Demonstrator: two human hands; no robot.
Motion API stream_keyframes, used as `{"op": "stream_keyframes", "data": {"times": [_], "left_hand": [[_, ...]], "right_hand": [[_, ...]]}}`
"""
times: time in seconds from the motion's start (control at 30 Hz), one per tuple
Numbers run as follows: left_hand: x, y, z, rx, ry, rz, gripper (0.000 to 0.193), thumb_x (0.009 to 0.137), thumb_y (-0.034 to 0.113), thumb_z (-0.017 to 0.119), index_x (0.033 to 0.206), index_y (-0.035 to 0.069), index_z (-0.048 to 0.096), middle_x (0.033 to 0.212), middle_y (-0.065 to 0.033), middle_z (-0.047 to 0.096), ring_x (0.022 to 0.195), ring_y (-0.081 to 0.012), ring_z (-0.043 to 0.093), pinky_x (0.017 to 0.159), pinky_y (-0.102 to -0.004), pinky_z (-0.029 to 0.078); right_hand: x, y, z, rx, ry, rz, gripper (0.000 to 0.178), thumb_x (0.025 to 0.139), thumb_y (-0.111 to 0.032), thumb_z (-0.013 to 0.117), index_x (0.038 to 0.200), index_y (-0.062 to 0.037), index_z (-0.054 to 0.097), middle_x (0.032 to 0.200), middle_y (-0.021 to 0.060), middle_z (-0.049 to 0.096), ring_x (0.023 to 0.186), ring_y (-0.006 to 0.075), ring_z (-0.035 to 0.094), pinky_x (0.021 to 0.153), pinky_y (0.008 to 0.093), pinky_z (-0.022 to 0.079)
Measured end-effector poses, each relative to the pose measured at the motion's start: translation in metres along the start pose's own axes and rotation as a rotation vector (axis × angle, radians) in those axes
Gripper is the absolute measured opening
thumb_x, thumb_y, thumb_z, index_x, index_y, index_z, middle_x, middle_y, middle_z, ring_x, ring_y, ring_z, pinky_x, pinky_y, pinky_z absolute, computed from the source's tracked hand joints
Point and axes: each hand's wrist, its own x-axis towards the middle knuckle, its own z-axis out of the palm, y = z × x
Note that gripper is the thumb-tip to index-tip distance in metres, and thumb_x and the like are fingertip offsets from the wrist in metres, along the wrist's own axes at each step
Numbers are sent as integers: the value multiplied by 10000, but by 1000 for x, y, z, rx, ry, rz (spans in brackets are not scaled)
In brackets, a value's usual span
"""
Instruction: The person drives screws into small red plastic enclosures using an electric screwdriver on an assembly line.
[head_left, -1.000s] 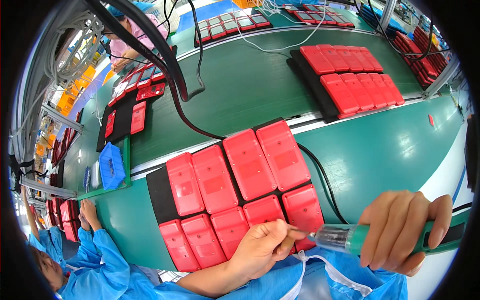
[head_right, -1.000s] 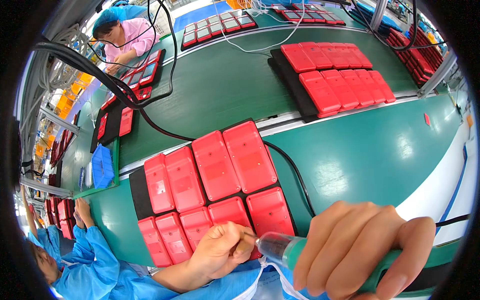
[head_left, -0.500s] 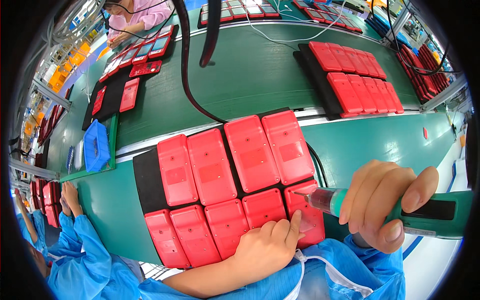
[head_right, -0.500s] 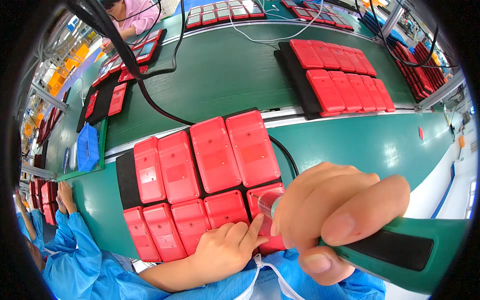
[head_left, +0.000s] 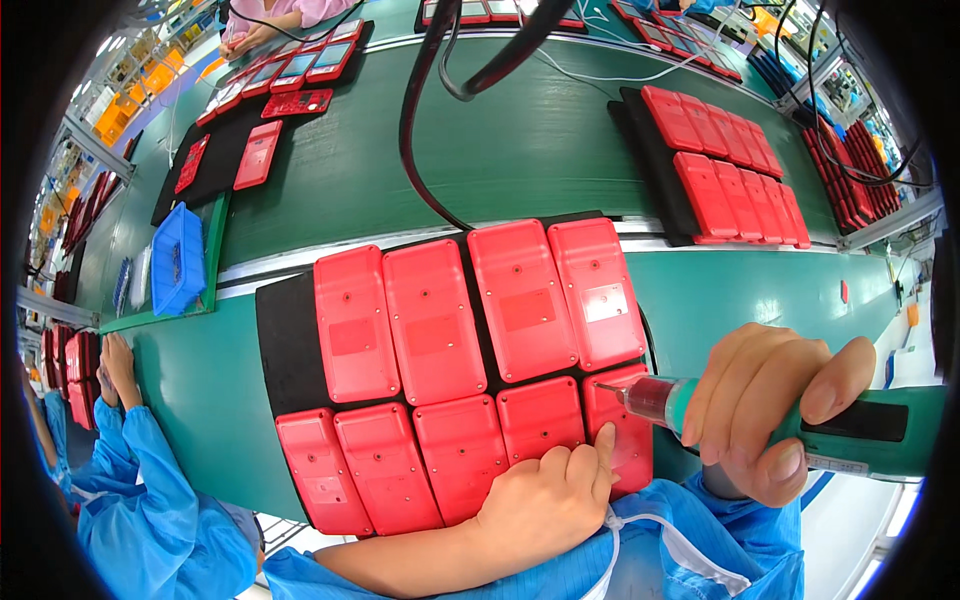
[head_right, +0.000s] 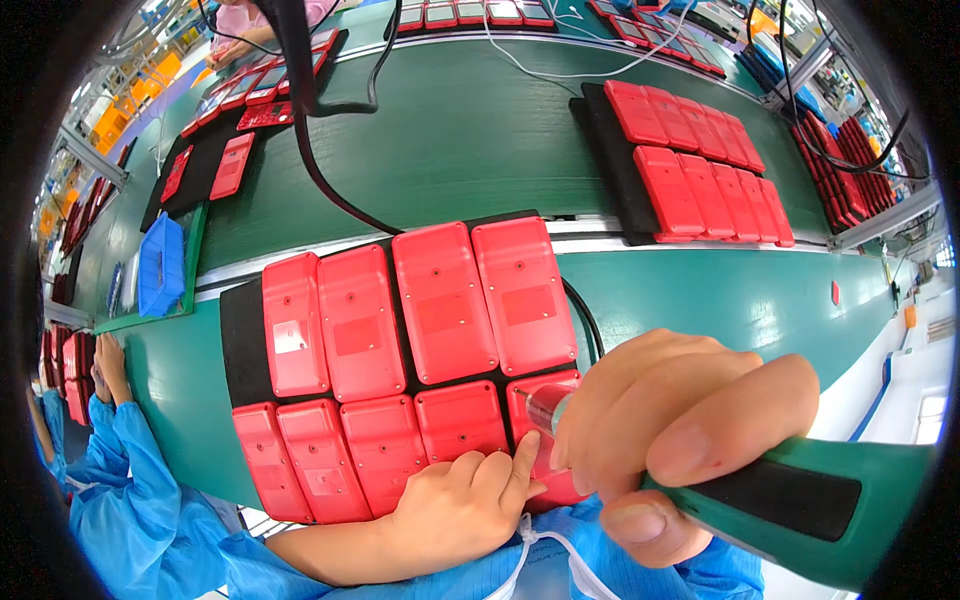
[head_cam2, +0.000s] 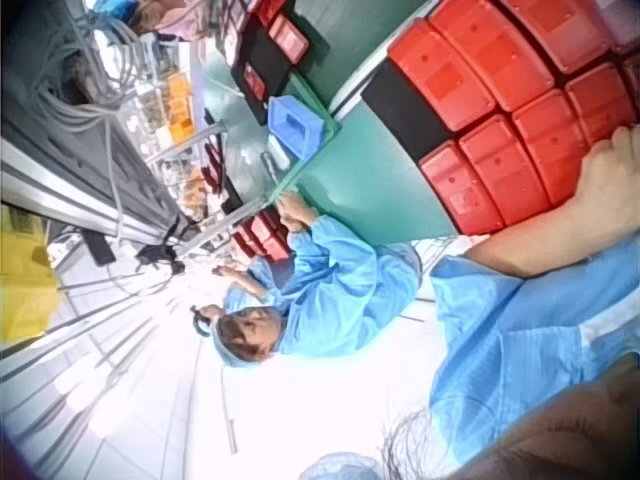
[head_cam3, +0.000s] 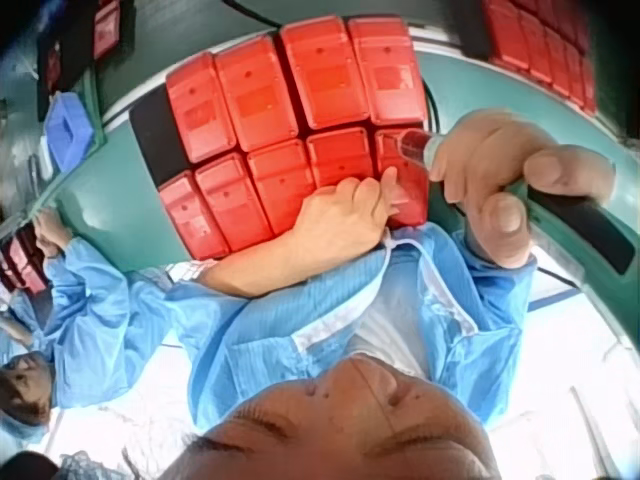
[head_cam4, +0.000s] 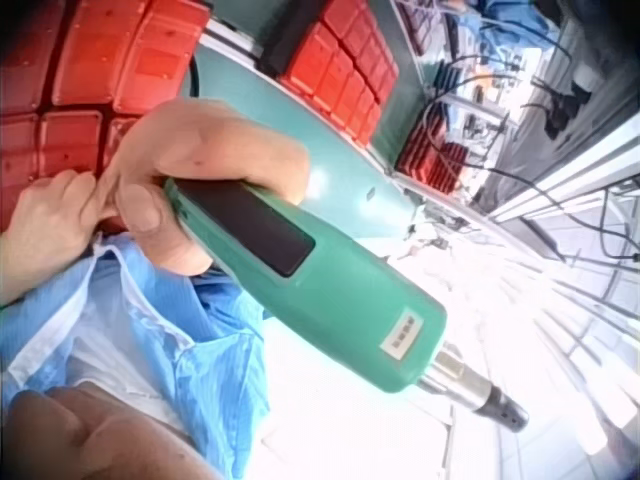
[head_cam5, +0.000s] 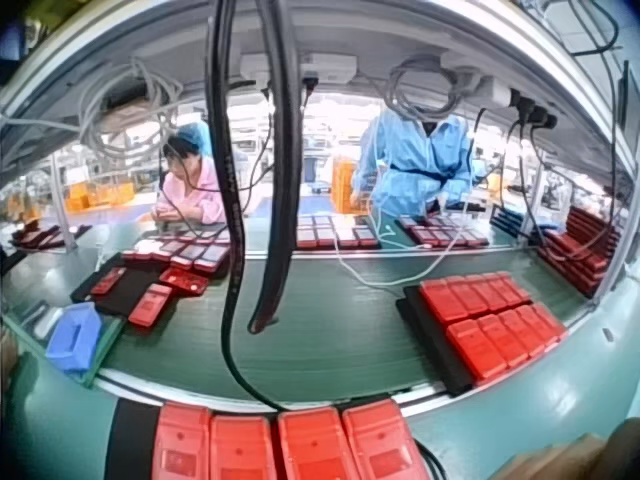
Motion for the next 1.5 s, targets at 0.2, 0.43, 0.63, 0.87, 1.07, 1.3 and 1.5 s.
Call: {"op": "stream_keyframes", "data": {"times": [0.2, 0.43, 0.63, 0.87, 1.07, 1.3, 1.5], "left_hand": [[-2, 1, 3, 2, 12, 7, 421, 780, 304, 570, 1033, -32, 591, 580, 12, 354, 488, -85, 407, 340, -199, 356], [-6, -3, 4, -37, 10, 53, 500, 761, 385, 552, 1030, -35, 589, 596, 12, 361, 512, -90, 413, 348, -190, 346], [-5, 1, 2, -40, -39, 28, 538, 729, 385, 566, 1061, -39, 576, 598, 8, 351, 519, -90, 411, 356, -189, 345], [3, 2, -16, -63, -26, -22, 376, 746, 241, 507, 987, -41, 570, 642, -13, 436, 567, -133, 434, 422, -229, 361], [1, 2, -11, -97, -93, -52, 499, 708, 245, 537, 1097, -68, 527, 656, -64, 480, 593, -186, 482, 422, -268, 395], [-4, 2, 6, -46, -5, -10, 450, 618, 150, 529, 1013, -48, 613, 586, 4, 348, 521, -97, 374, 354, -191, 300], [-6, 6, 3, -78, -76, 5, 457, 610, 130, 523, 1018, -59, 605, 595, -3, 386, 521, -100, 395, 353, -188, 328]], "right_hand": [[5, 1, 6, 3, 0, 67, 290, 829, -191, 588, 962, -109, 344, 532, -14, 509, 371, 107, 500, 359, 221, 436], [11, 5, 20, -92, 42, 118, 301, 822, -187, 602, 916, -110, 327, 503, -11, 483, 372, 112, 487, 362, 236, 437], [10, 3, 20, -82, 92, 147, 312, 816, -186, 611, 913, -112, 324, 496, -7, 481, 361, 113, 477, 349, 240, 431], [9, 1, 16, -107, 2, 84, 318, 812, -199, 616, 900, -118, 322, 498, -5, 489, 350, 115, 475, 337, 243, 434], [6, 3, 25, -133, 127, 144, 323, 812, -188, 616, 884, -113, 310, 489, 13, 467, 335, 121, 449, 330, 256, 418], [5, 11, 33, -274, 210, 201, 323, 810, -144, 604, 847, -103, 285, 470, 21, 419, 323, 123, 403, 343, 274, 402], [9, 7, 22, -354, 19, 251, 273, 802, -65, 563, 867, -78, 298, 502, 45, 419, 366, 127, 407, 362, 278, 394]]}}
